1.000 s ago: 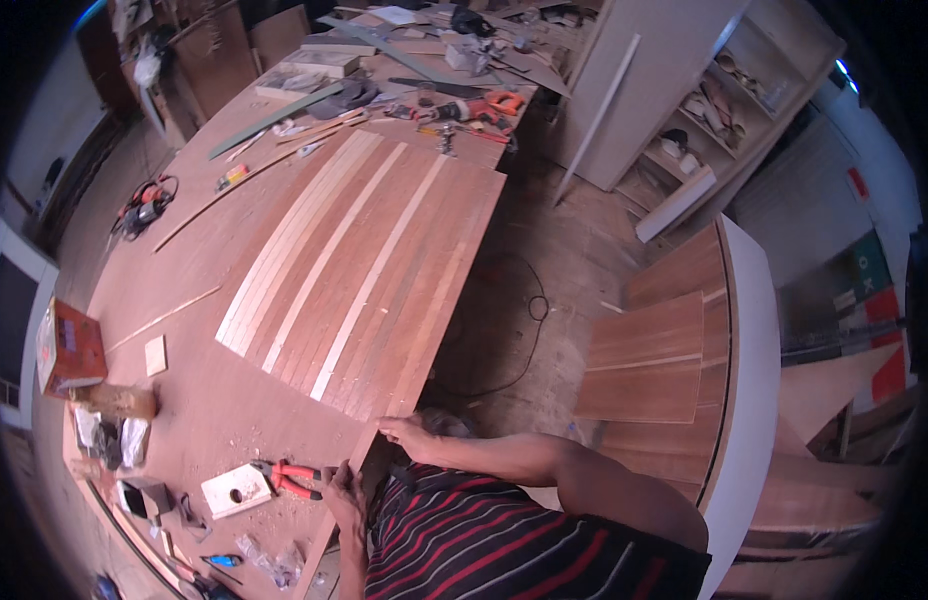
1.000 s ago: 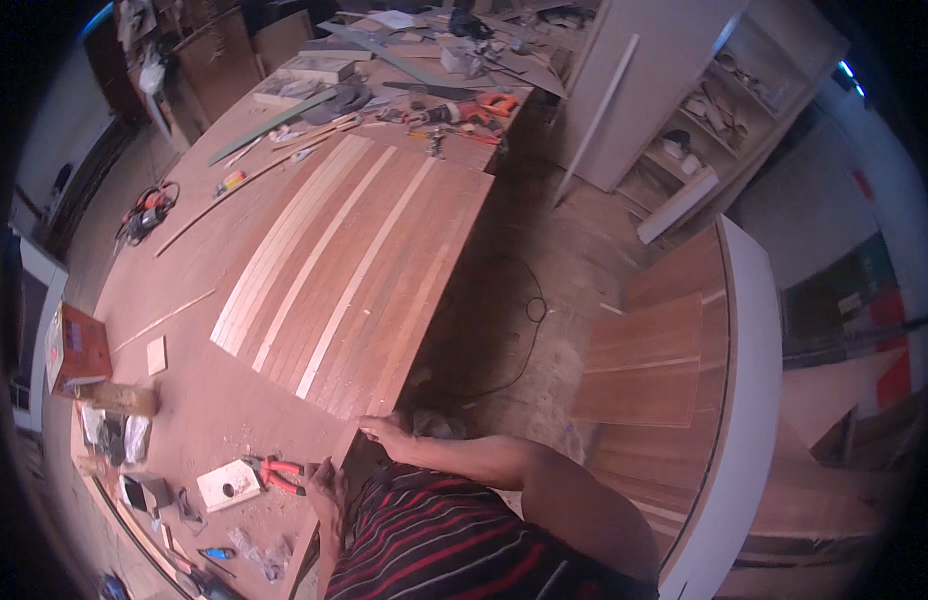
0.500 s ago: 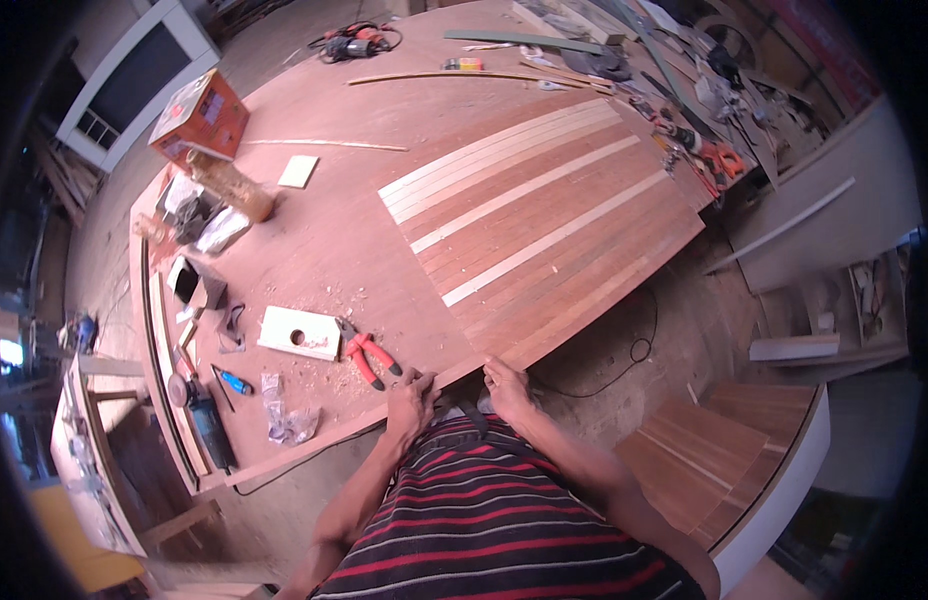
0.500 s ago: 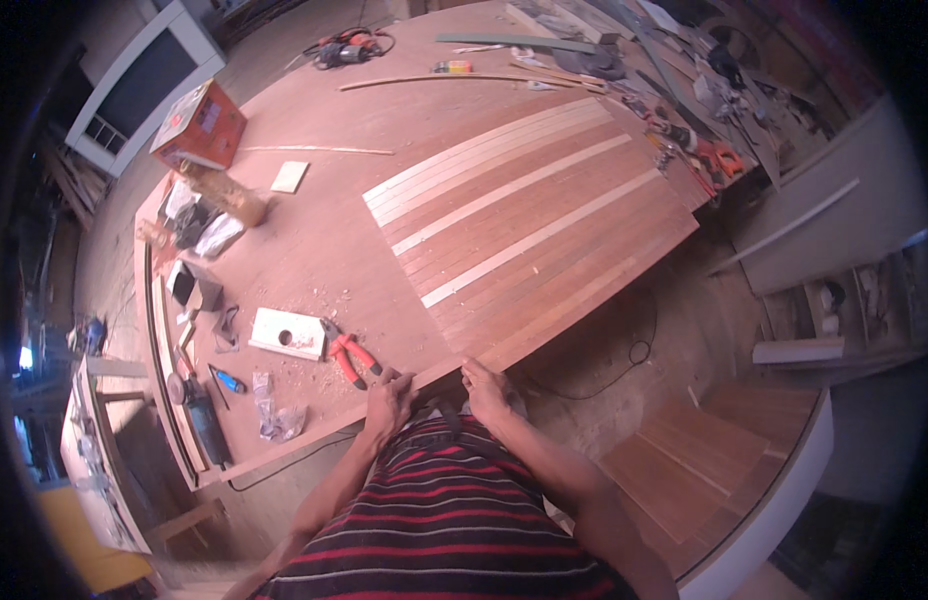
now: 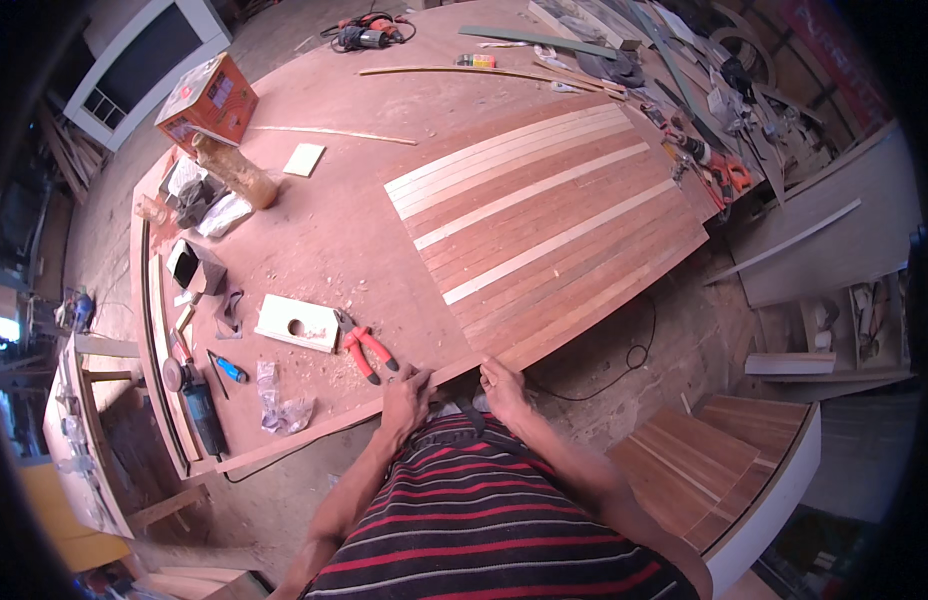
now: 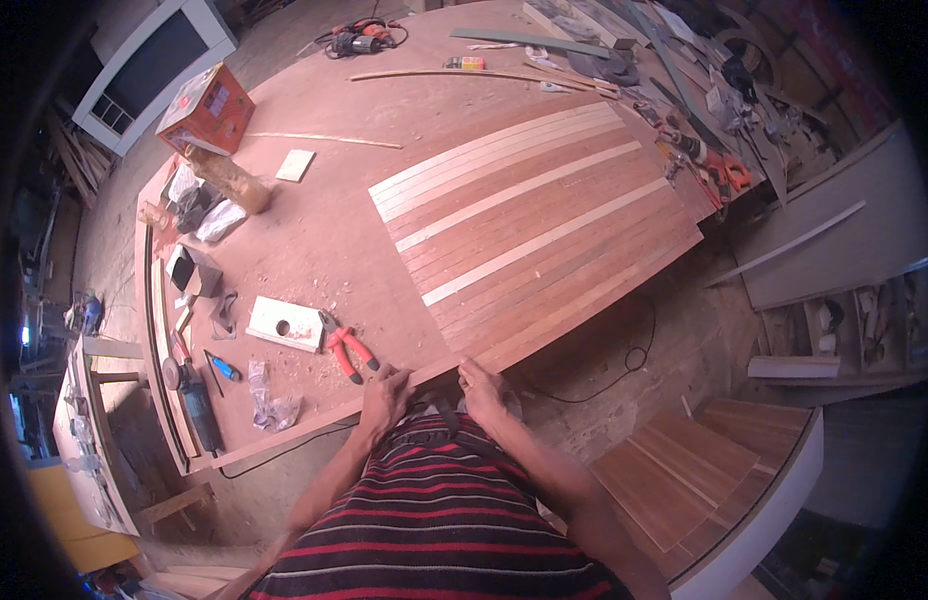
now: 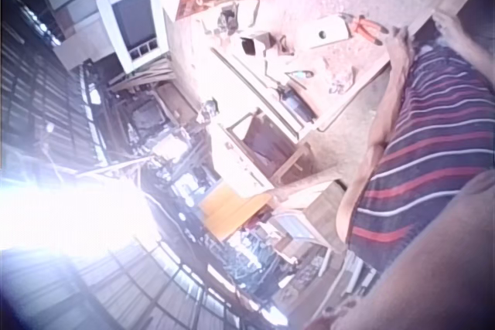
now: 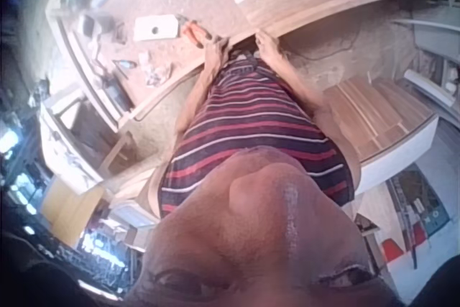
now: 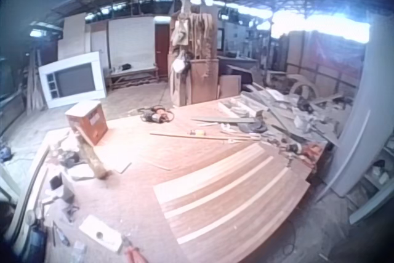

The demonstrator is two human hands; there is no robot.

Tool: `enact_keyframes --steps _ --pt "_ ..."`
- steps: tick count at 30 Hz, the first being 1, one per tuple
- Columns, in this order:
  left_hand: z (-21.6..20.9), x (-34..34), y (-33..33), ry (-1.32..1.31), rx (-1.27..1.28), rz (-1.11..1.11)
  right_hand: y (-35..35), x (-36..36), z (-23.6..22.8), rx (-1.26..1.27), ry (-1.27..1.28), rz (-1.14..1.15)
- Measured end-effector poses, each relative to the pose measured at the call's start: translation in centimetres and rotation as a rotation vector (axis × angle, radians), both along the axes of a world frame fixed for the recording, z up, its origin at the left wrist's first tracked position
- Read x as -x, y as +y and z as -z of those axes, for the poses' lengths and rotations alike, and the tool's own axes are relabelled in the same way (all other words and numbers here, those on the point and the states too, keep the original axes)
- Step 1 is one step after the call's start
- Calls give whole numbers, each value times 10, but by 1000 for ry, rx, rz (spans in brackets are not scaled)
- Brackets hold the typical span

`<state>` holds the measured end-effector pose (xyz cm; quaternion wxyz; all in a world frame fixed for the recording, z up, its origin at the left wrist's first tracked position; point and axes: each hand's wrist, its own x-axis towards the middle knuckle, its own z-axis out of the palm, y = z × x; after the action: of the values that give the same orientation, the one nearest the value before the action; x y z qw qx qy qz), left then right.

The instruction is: The person aligns and fits thin wooden strips into a larger wooden panel on a workbench. They walk around the workshop to retrieve materials and tools, then return to continue fitting the strips into place.

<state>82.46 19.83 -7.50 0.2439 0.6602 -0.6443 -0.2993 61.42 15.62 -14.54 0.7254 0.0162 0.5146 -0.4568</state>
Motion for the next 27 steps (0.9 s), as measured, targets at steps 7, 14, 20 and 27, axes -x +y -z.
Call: enact_keyframes --steps 7,14,20,27 --pt "-8 3 -1 -69 -14 -12 -1 0 -2 0 -42 0" --pt "-16 -4 5 -30 -80 -22 -2 20 -12 13 -58 -175" --pt "-37 -10 -1 46 -145 9 -10 58 -13 68 27 -664" --pt "-71 16 -45 12 -269 63 -37 100 -18 487 515 -1386"
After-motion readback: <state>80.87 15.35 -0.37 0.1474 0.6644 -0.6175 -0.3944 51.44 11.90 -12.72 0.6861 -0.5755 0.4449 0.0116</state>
